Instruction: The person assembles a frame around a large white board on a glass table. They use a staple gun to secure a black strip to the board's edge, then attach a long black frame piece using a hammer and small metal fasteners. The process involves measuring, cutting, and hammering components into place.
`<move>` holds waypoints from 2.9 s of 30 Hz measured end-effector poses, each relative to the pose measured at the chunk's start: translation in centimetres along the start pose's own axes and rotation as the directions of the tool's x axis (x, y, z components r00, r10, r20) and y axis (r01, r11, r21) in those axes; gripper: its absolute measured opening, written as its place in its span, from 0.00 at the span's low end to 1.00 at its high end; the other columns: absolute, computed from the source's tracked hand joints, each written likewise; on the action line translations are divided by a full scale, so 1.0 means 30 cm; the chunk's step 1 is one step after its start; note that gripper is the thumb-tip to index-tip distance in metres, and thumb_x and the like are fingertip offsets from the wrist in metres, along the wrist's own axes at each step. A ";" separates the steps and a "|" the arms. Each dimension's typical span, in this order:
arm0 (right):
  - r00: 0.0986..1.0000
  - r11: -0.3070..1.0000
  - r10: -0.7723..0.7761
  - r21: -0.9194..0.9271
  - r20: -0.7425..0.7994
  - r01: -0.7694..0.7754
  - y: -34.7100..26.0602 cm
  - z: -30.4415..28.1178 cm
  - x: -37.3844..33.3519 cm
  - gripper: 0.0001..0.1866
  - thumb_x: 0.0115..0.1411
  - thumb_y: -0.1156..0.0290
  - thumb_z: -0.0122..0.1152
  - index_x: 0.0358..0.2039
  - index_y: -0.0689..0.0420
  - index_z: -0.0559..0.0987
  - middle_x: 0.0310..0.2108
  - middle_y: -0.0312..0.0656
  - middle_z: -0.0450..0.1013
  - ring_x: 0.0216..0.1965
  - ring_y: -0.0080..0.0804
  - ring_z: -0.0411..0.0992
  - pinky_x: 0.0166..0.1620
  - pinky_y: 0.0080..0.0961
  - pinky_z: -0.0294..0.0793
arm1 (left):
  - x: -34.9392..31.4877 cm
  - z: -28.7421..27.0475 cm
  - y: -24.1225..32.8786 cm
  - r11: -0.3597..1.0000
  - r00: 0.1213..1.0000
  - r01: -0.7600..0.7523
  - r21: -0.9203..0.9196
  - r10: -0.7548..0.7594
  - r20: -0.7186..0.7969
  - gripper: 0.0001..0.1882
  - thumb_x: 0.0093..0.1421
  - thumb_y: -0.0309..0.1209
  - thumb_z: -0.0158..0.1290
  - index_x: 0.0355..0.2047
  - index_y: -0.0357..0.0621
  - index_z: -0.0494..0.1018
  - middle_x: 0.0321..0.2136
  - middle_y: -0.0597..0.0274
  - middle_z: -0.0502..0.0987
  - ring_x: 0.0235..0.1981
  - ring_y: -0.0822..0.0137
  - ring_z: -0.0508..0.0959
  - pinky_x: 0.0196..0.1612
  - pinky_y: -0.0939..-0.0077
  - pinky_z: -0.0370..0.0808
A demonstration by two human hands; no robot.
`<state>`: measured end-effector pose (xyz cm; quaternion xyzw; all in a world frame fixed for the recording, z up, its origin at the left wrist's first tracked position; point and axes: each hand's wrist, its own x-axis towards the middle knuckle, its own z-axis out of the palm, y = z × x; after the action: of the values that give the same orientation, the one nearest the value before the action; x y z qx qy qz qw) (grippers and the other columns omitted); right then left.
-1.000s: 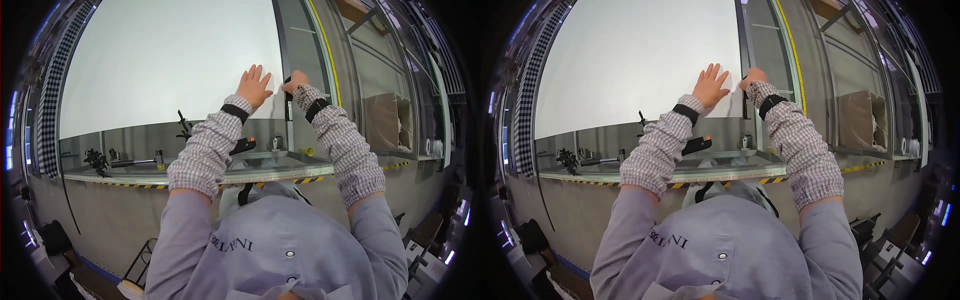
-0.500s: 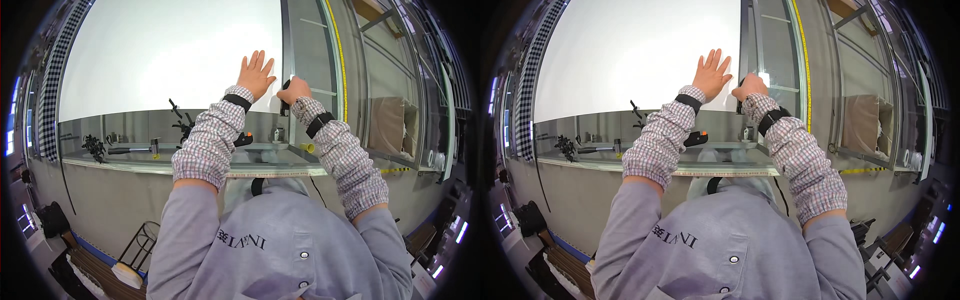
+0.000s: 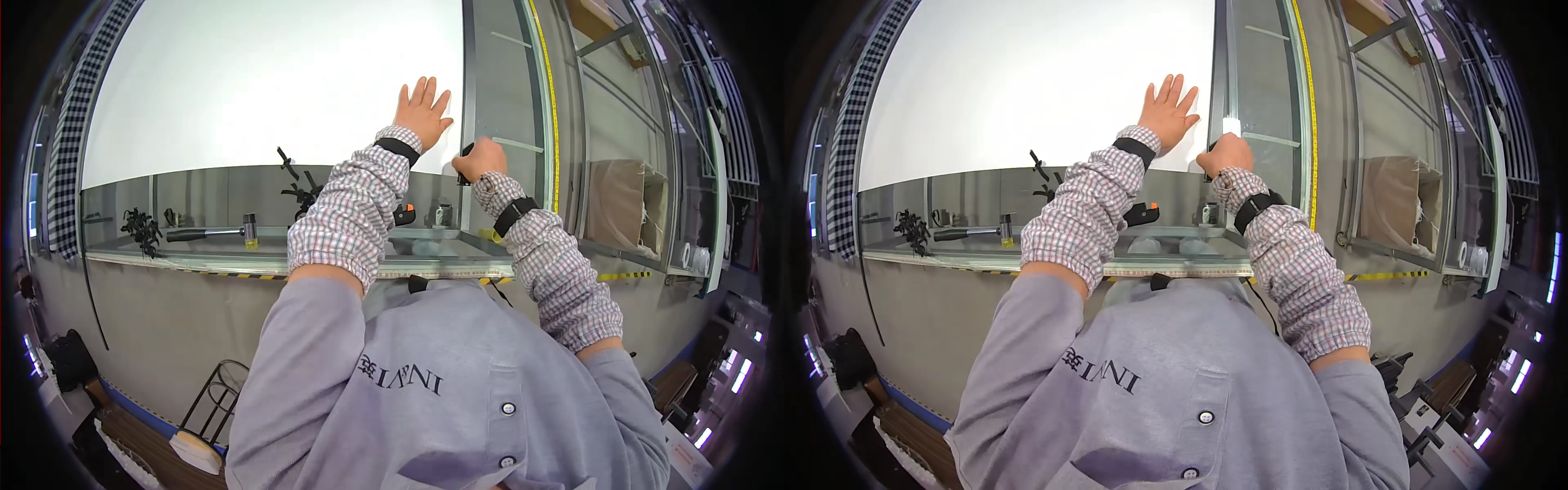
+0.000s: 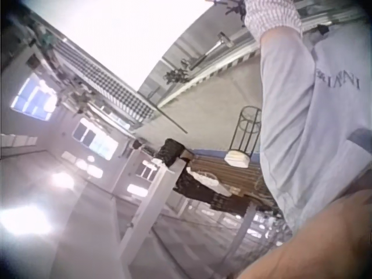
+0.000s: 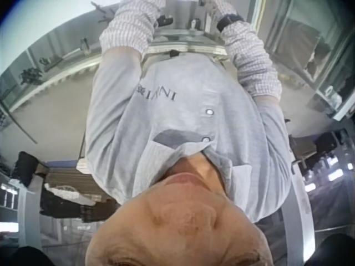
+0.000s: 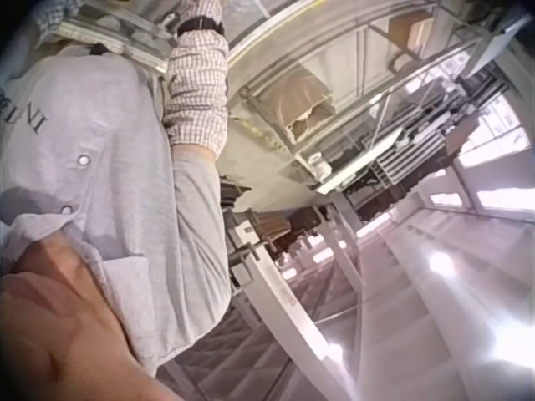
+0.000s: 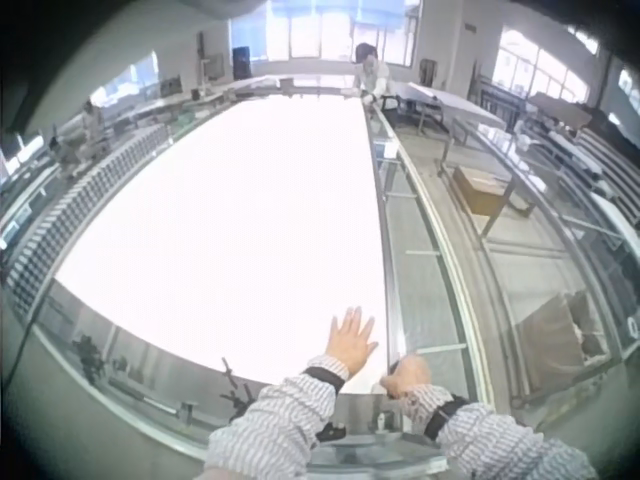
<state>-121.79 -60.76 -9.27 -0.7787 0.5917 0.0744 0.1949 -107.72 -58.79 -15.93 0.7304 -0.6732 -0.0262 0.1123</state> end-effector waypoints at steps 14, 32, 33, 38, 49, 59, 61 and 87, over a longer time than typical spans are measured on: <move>0.988 0.992 -0.086 0.106 0.130 0.072 0.050 -0.022 0.053 0.22 0.35 0.59 0.64 0.27 0.64 0.74 0.27 0.51 0.73 0.33 0.44 0.72 0.36 0.32 0.72 | -0.290 -0.165 0.342 0.865 0.940 0.331 -0.376 -0.339 0.048 0.18 0.43 0.30 0.57 0.33 0.38 0.63 0.29 0.51 0.69 0.32 0.54 0.72 0.32 0.65 0.70; 0.773 0.625 -0.523 0.778 0.359 0.061 0.169 0.038 0.154 0.21 0.47 0.59 0.56 0.17 0.69 0.70 0.11 0.45 0.67 0.15 0.30 0.69 0.19 0.26 0.68 | -0.216 -0.207 0.482 0.712 0.728 0.629 -0.310 -0.681 -0.087 0.18 0.41 0.38 0.58 0.19 0.36 0.66 0.15 0.51 0.71 0.18 0.54 0.73 0.21 0.65 0.68; 0.743 0.584 -0.541 0.812 0.395 -0.007 0.162 0.016 0.145 0.20 0.48 0.59 0.55 0.16 0.68 0.69 0.12 0.44 0.67 0.13 0.27 0.67 0.17 0.24 0.67 | -0.230 -0.200 0.475 0.637 0.669 0.642 -0.427 -0.737 -0.094 0.18 0.41 0.37 0.59 0.20 0.35 0.66 0.14 0.54 0.71 0.18 0.59 0.74 0.21 0.69 0.69; 0.752 0.461 -0.506 0.869 0.423 -0.178 0.172 -0.034 0.099 0.16 0.52 0.62 0.56 0.20 0.59 0.64 0.14 0.37 0.64 0.14 0.23 0.65 0.15 0.19 0.63 | -0.353 -0.170 0.529 -0.536 0.495 -0.043 -0.843 -0.744 0.448 0.16 0.54 0.24 0.49 0.43 0.28 0.63 0.33 0.53 0.72 0.36 0.65 0.74 0.39 0.79 0.72; 0.758 0.418 -0.523 0.892 0.391 -0.172 0.153 -0.024 0.063 0.15 0.54 0.61 0.55 0.21 0.57 0.65 0.15 0.34 0.63 0.13 0.20 0.63 0.15 0.16 0.60 | -0.325 -0.145 0.559 -0.647 0.405 -0.169 -0.743 -0.733 0.546 0.12 0.55 0.25 0.50 0.38 0.29 0.67 0.32 0.55 0.73 0.33 0.66 0.75 0.38 0.80 0.72; 0.782 0.346 -0.512 0.919 0.354 -0.189 0.121 -0.149 0.000 0.11 0.56 0.62 0.51 0.25 0.55 0.65 0.18 0.32 0.64 0.14 0.18 0.60 0.16 0.15 0.58 | -0.324 -0.134 0.523 -0.571 0.664 -0.177 -0.801 -0.670 0.331 0.13 0.54 0.34 0.51 0.33 0.34 0.69 0.29 0.54 0.75 0.32 0.62 0.76 0.29 0.81 0.69; 0.788 0.308 -0.529 0.937 0.315 -0.167 0.127 -0.141 -0.003 0.11 0.56 0.62 0.52 0.25 0.55 0.65 0.18 0.32 0.64 0.15 0.17 0.60 0.16 0.14 0.58 | -0.317 -0.124 0.532 -0.558 0.680 -0.199 -0.805 -0.671 0.297 0.13 0.54 0.34 0.51 0.33 0.34 0.69 0.28 0.54 0.75 0.32 0.62 0.76 0.29 0.81 0.69; 0.894 0.331 -0.308 0.918 0.325 -0.220 0.080 -0.117 -0.005 0.16 0.54 0.57 0.52 0.20 0.57 0.69 0.15 0.32 0.64 0.15 0.20 0.61 0.16 0.19 0.59 | -0.301 -0.132 0.547 -0.206 0.613 -0.067 -0.976 -0.780 0.123 0.08 0.54 0.28 0.52 0.29 0.33 0.72 0.22 0.63 0.73 0.23 0.75 0.72 0.27 0.84 0.69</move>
<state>-124.50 -62.54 -6.54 -0.4970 0.4402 -0.1113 0.7395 -123.86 -50.46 -9.81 0.5497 -0.0858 -0.3076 0.7719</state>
